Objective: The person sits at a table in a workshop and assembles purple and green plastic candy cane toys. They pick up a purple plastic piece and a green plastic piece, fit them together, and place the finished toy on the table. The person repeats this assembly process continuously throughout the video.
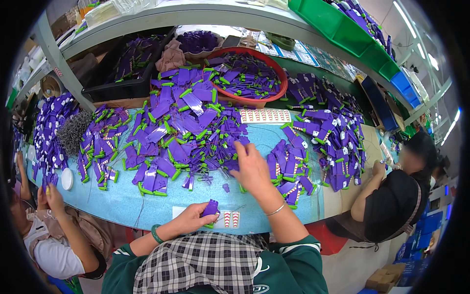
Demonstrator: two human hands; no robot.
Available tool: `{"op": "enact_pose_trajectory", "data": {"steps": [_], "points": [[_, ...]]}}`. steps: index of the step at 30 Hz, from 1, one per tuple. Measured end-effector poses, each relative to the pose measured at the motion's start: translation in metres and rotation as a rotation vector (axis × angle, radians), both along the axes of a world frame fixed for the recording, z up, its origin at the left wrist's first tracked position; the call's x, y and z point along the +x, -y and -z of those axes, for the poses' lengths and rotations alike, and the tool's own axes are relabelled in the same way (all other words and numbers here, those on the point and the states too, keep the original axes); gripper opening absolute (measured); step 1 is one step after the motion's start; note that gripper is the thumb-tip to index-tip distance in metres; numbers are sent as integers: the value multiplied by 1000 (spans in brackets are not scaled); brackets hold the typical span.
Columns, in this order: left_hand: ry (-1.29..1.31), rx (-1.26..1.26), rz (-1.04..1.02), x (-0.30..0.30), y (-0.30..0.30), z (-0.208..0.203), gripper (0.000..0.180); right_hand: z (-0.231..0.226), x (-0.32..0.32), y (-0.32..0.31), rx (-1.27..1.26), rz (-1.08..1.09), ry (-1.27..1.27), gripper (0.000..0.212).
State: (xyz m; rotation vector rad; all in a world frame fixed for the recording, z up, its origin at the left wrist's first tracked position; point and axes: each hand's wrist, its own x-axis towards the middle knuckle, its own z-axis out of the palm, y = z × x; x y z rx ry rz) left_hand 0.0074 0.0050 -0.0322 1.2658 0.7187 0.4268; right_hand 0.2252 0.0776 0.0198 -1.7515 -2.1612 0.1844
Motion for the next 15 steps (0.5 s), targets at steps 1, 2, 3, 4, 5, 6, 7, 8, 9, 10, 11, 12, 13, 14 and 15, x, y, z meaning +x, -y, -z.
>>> {"op": "enact_pose_trajectory", "data": {"steps": [1,2,3,4,5,6,7,8,9,10,11,12,13,14,15], "points": [[-32,58,33,0,-1,4,18,-3,7,0,-58,42,166,81],[-65,115,65,1,-1,6,19,-5,12,-1,-115,82,333,84],[-40,112,71,3,1,7,21,2,17,-3,-93,47,373,88],[-38,135,83,5,1,8,22,7,20,-5,-121,43,349,87],[-37,158,93,7,0,9,22,9,21,-10,-149,38,325,86],[-38,183,107,8,-1,9,22,10,20,-14,-175,37,298,85],[-41,188,117,8,-2,8,22,14,18,-17,-180,51,240,83],[-44,193,127,8,-2,6,22,18,14,-20,-185,66,182,81],[-49,200,131,8,-2,5,22,19,7,-23,-188,73,125,78],[-52,204,133,7,-3,4,22,17,0,-25,-108,-16,0,76],[-54,208,136,5,-4,3,23,12,-7,-25,-28,-103,-125,73],[-57,210,137,4,-4,2,23,6,-16,-24,51,-192,-250,71],[-49,204,130,4,-4,5,23,3,-24,-26,63,-227,-347,63],[-40,197,123,4,-3,9,23,3,-23,-28,94,-209,-346,62],[-32,193,115,3,-3,11,23,2,-22,-32,127,-194,-345,61]]}}
